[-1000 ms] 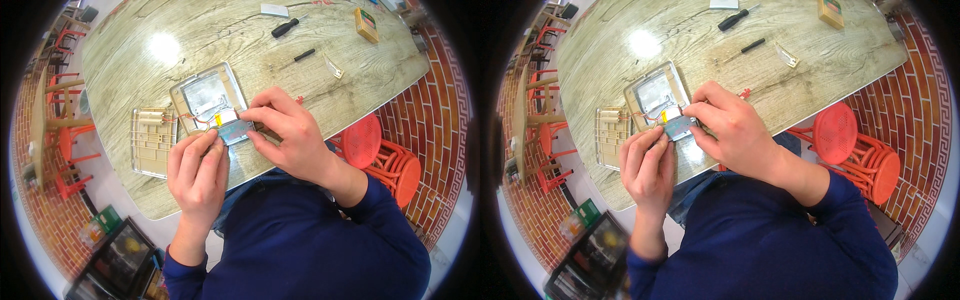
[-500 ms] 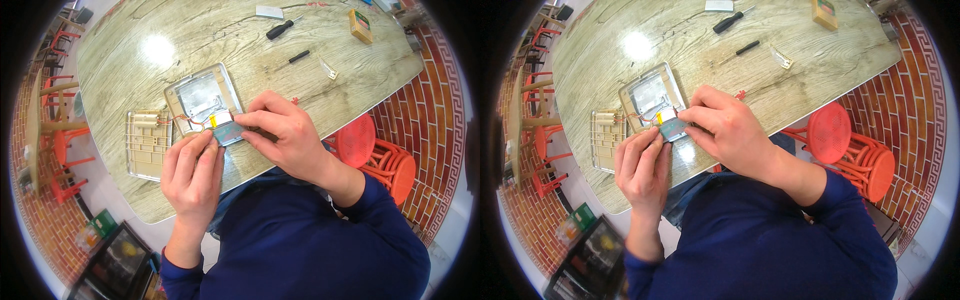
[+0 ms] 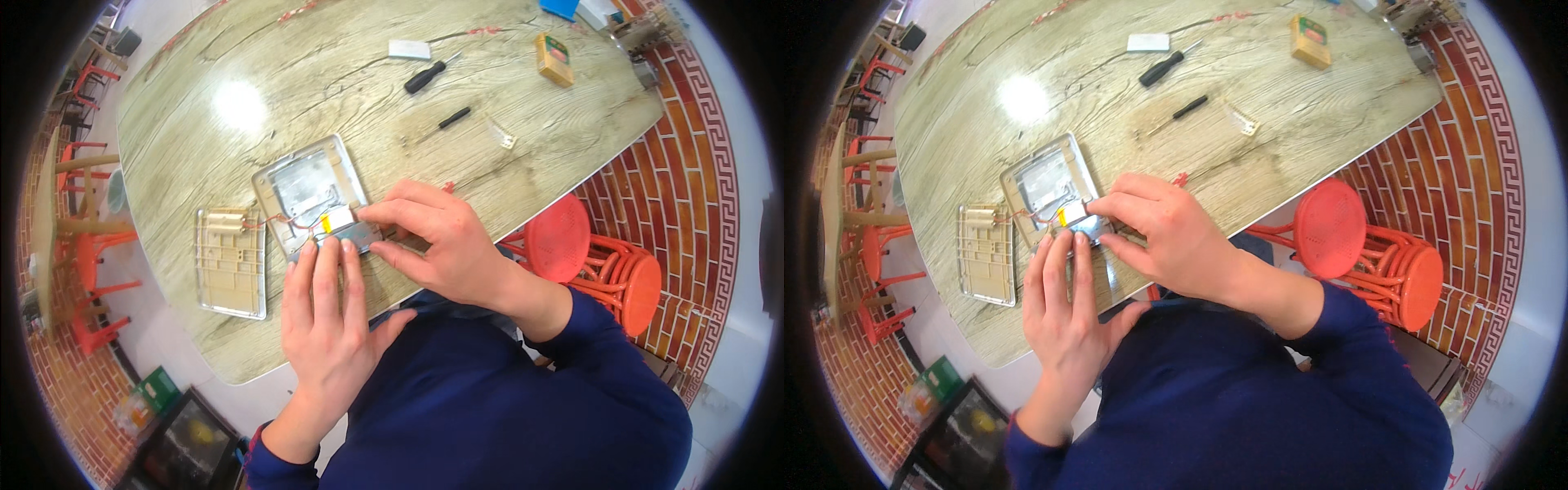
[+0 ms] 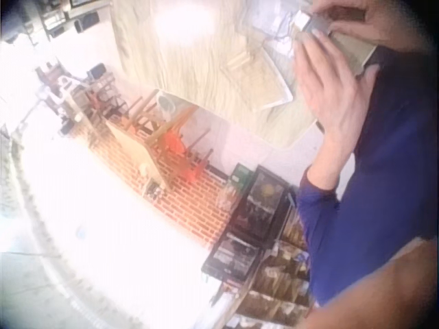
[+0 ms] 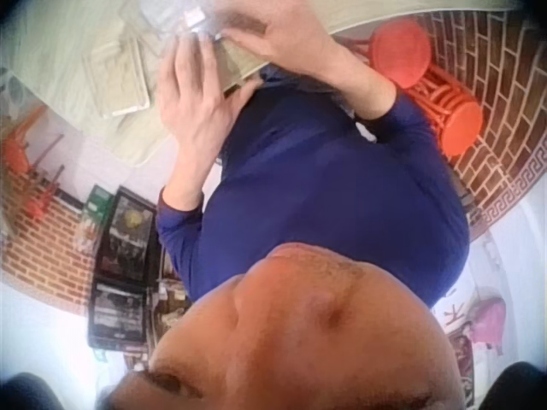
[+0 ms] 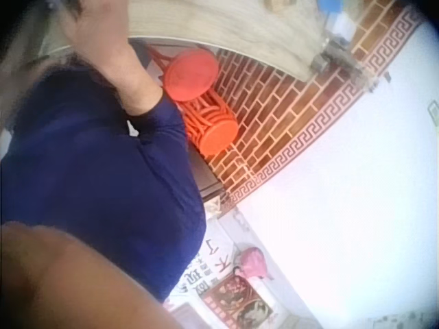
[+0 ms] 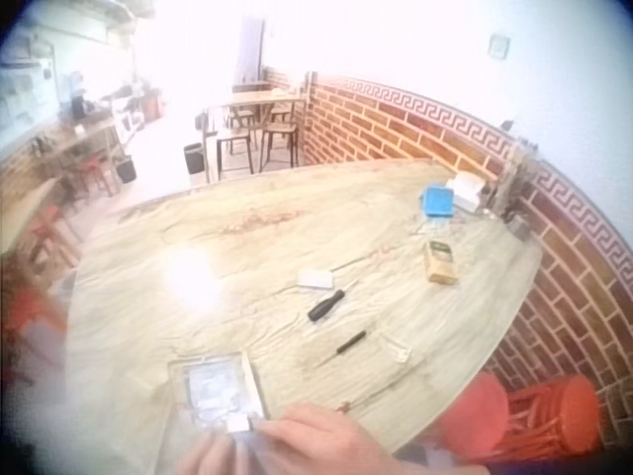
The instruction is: The person opens a small electronic device and uses a screwdriver to tighten screws on a circuit board inside. They adjust wires and components within the housing, then close the device.
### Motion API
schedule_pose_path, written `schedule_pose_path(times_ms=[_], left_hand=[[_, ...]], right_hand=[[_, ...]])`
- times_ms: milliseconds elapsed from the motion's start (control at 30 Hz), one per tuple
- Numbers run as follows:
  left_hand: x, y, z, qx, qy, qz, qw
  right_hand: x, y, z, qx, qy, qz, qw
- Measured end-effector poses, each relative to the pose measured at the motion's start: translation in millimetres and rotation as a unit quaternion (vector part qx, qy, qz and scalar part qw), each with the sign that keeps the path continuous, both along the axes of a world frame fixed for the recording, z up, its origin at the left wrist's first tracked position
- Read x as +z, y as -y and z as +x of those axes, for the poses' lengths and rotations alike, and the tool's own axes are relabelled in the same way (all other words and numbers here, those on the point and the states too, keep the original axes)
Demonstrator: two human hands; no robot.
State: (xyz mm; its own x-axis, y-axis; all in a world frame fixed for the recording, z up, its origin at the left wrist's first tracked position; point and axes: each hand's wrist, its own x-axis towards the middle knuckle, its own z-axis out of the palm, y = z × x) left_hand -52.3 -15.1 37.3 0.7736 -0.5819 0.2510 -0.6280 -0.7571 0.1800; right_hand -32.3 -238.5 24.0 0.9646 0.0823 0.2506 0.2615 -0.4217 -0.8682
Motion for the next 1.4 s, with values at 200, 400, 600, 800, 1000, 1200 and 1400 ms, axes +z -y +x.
schedule_pose_path(times_ms=[200, 400, 600, 800, 1000, 1200, 1400], left_hand=[[4, 2, -4, -0.005, -0.025, 0.037, 0.999], [-10, 2, -2, 0.004, -0.001, -0.007, 1.000], [-19, 0, -3, 0.010, 0.002, -0.046, 0.999], [-18, 0, -3, 0.011, 0.006, -0.036, 0.999], [-17, 0, -2, 0.008, 0.009, -0.038, 0.999], [-18, -2, 0, 0.007, 0.004, -0.056, 0.998], [-22, -1, 0, 0.009, 0.012, -0.071, 0.997]], right_hand=[[19, 56, 22, -0.140, 0.024, -0.083, 0.986], [10, 74, 49, -0.029, 0.114, -0.237, 0.964], [4, 66, 57, 0.006, 0.123, -0.281, 0.952], [5, 64, 58, 0.017, 0.124, -0.312, 0.942], [13, 29, 24, 0.050, 0.058, -0.115, 0.990], [3, 10, 20, 0.073, 0.110, -0.158, 0.979], [5, 13, 23, 0.103, 0.172, -0.209, 0.957]])
